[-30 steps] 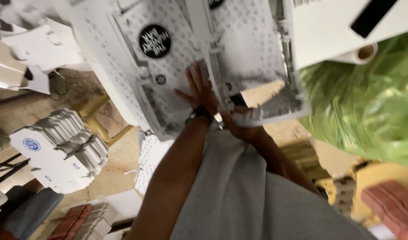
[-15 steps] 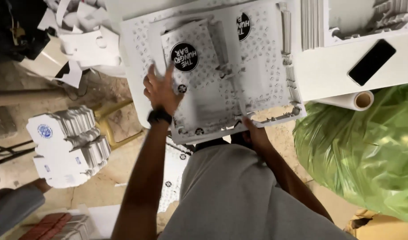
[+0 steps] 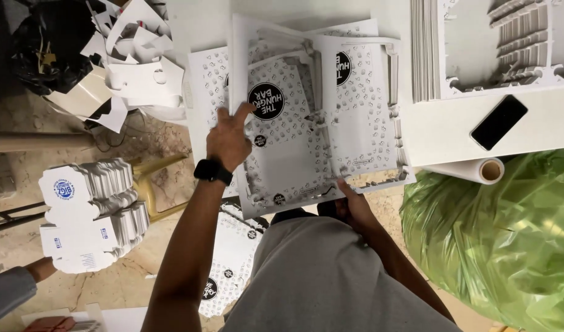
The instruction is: Removing excess cardboard waste from a stack of pre-cut printed sheets to reveal the final product shapes.
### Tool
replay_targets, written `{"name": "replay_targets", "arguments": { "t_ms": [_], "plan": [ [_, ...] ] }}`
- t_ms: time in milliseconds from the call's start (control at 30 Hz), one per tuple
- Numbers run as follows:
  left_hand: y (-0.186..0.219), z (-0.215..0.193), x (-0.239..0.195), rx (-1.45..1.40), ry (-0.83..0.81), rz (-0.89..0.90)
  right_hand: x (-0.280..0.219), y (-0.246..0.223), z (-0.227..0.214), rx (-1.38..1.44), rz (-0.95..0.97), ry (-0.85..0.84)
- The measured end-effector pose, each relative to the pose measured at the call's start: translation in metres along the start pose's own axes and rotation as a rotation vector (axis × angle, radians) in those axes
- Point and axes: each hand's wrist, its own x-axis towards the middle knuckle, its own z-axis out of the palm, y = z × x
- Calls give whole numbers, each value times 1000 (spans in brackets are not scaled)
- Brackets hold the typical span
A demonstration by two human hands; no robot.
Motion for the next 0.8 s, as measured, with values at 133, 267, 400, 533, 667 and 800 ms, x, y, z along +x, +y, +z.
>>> {"name": "replay_targets", "arguments": {
  "t_ms": [133, 267, 400, 533, 667, 800],
  "plan": [
    [-71, 88, 34, -76, -186, -156, -9, -6, 0, -67, -32, 60],
    [-61, 83, 23, -68, -130, -178, -9, -10, 0, -88, -19, 68],
    [-45, 64, 12, -123, -56, -148, -9, -11, 2, -20, -3, 58],
    [-57, 83, 16, -182, -163, -216, -5, -7, -1, 9, 7, 68],
    [-58, 81, 29, -35, -150, -181, -8, -8, 2, 13, -6, 61],
    [3, 14, -3, 83, 13, -53, -10, -15, 4, 65, 17, 47]
  ]
}}
